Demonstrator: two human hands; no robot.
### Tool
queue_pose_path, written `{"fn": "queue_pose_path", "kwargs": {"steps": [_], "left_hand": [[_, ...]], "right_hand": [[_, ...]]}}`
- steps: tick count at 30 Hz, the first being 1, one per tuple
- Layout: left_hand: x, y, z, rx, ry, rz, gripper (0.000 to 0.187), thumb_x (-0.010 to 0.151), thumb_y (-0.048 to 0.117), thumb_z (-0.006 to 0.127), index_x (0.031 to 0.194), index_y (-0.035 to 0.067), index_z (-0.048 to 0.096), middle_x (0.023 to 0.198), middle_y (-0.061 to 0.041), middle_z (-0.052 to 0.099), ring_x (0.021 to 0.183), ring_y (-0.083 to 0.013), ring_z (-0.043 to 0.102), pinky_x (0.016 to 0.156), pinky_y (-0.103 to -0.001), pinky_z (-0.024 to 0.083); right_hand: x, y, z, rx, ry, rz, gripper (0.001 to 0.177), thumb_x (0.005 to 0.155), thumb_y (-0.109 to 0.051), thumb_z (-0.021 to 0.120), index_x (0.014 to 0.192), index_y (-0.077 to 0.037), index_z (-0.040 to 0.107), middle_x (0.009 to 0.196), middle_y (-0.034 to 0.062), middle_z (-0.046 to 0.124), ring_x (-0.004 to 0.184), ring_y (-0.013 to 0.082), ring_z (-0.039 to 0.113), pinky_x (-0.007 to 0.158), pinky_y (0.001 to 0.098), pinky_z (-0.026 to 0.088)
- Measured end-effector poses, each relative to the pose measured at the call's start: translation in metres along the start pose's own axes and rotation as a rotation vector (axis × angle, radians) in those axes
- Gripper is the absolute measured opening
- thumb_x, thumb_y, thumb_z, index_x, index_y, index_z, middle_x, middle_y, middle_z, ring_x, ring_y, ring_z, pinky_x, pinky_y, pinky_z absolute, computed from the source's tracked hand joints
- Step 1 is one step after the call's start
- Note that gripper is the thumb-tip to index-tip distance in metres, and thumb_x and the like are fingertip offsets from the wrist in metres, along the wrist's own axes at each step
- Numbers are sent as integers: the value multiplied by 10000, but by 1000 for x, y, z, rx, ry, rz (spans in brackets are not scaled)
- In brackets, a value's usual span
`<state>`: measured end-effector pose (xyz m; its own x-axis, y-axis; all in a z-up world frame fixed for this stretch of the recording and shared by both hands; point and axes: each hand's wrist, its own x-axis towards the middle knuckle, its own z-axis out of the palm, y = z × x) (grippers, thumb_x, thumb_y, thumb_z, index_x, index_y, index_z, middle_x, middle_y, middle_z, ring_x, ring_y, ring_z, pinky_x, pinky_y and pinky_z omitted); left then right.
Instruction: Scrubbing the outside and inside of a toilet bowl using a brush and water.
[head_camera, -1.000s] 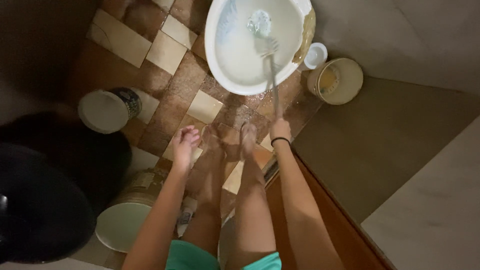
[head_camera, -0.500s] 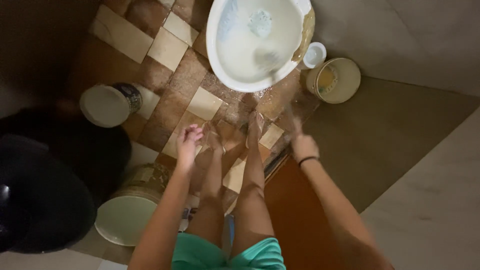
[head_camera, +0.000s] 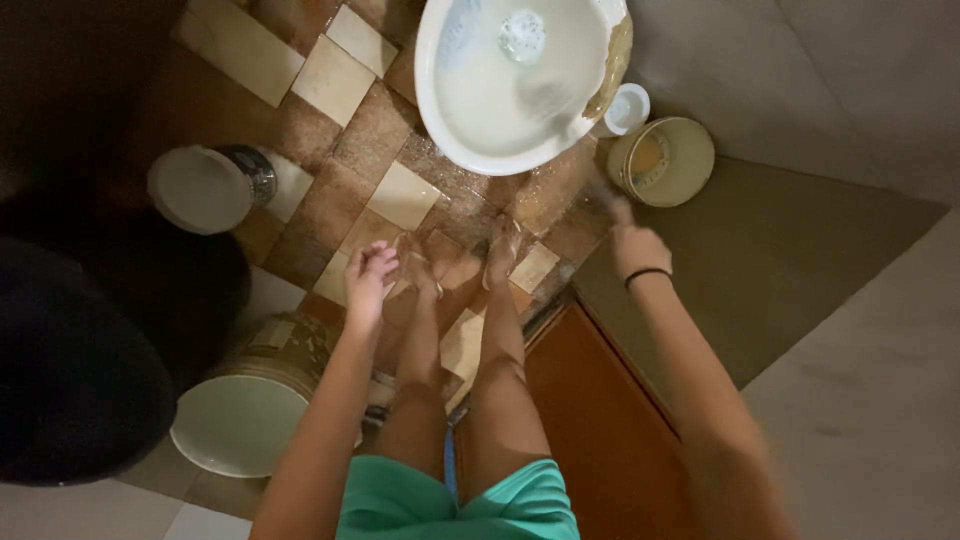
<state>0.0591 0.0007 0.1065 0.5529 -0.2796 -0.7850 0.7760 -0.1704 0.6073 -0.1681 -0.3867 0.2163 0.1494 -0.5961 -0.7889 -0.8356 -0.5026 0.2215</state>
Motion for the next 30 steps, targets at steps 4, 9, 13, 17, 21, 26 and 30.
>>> {"fn": "queue_pose_path", "kwargs": {"steps": [4,9,13,17,21,26,30], "left_hand": [[-2,15,8,58,37,-61,251,997,211,577,1219,102,624,1123,-35,714,998,-133,688,776,-276,513],[-4,29,19,109,-4,-3,273,1014,226,566,1242,92,631,1165,-50,714,1011,-168,675,829,-298,511],[-2,25,26,136,25,-25,276,999,230,596,1238,96,626,1175,-55,721,1047,-173,697,860,-304,524],[-5,20,27,128,-8,-25,291,1005,243,571,1249,92,617,1178,-58,721,1041,-180,696,844,-310,518],[-5,25,27,126,7,-46,305,993,226,596,1263,86,618,1177,-61,715,1054,-178,690,852,-308,509],[-4,25,30,156,8,-12,323,979,235,600,1262,81,624,1168,-66,725,1042,-194,701,853,-323,523],[-8,33,33,185,20,-19,337,978,241,592,1270,74,620,1164,-68,726,1061,-202,712,879,-338,538]], "right_hand": [[8,-11,44,133,88,76,551,1107,-408,267,1637,-294,169,1146,316,680,1042,487,673,920,603,527],[18,0,15,49,57,-92,510,1105,-368,296,1605,-366,201,1193,298,658,1061,490,662,903,598,536],[28,-13,28,88,109,20,553,1092,-359,378,1623,-336,225,1166,298,690,1068,486,679,912,595,548],[70,10,86,-41,40,-189,413,1093,-333,417,1492,-231,402,1133,302,713,1035,463,699,899,591,548],[-7,-28,-46,10,144,-7,562,1087,-276,367,1640,-217,287,1091,302,720,998,471,707,849,581,572],[47,3,27,-107,70,-194,472,1152,-336,259,1572,-132,327,1063,304,704,925,456,711,788,560,576],[16,3,-31,-126,107,-103,460,1104,-276,337,1552,-182,374,1073,258,722,975,440,718,783,552,600]]}}
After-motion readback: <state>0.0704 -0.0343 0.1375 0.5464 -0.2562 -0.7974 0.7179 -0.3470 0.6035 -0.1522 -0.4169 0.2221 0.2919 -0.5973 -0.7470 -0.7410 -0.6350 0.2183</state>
